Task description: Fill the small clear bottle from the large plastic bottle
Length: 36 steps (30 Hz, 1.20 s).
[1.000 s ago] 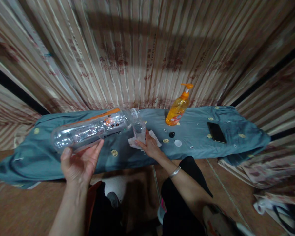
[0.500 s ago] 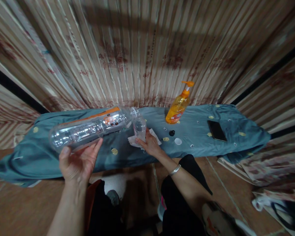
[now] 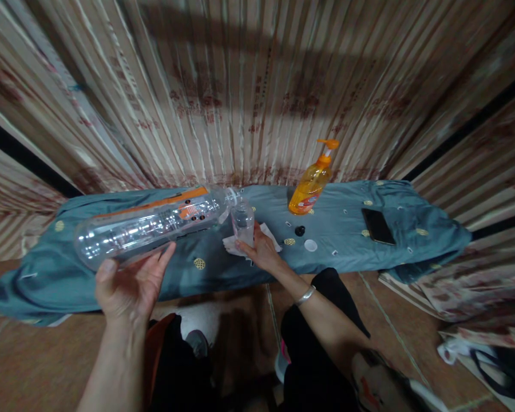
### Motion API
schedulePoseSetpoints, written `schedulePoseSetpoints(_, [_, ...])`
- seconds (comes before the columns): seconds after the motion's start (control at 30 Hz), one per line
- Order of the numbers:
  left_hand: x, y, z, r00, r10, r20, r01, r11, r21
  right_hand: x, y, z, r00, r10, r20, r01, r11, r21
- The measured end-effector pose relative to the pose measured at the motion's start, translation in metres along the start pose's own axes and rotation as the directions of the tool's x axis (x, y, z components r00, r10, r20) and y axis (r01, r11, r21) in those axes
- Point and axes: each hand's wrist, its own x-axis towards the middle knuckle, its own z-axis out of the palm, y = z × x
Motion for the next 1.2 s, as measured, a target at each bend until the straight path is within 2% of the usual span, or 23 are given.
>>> schedulePoseSetpoints(0.23, [0.000, 0.000, 0.000, 1.000, -0.021, -0.005, 0.022, 1.000, 0.013, 0.003, -0.003, 0.000, 1.000, 0.008, -0.029, -0.007, 1.000, 0.025])
schedulePoseSetpoints(0.43, [0.001, -0.001, 0.000, 0.999, -0.031, 0.029, 0.030, 0.999, 0.010, 0.008, -0.008, 0.000, 0.993, 0.113, -0.038, -0.110, 0.991, 0.070])
schedulePoseSetpoints(0.67, [0.002, -0.003, 0.002, 0.999, -0.048, 0.019, 0.047, 0.999, 0.016, 0.015, -0.008, -0.002, 0.999, 0.025, -0.026, -0.022, 0.994, 0.103])
schedulePoseSetpoints(0.97, [0.006, -0.006, -0.002, 0.999, 0.003, 0.039, -0.003, 1.000, 0.002, 0.015, -0.014, -0.008, 0.997, 0.062, -0.053, -0.056, 0.993, 0.108])
schedulePoseSetpoints(1.2, [0.005, -0.002, 0.000, 1.000, 0.001, 0.022, -0.001, 1.000, -0.012, 0.008, -0.022, -0.020, 0.998, 0.006, -0.067, 0.000, 0.996, 0.088])
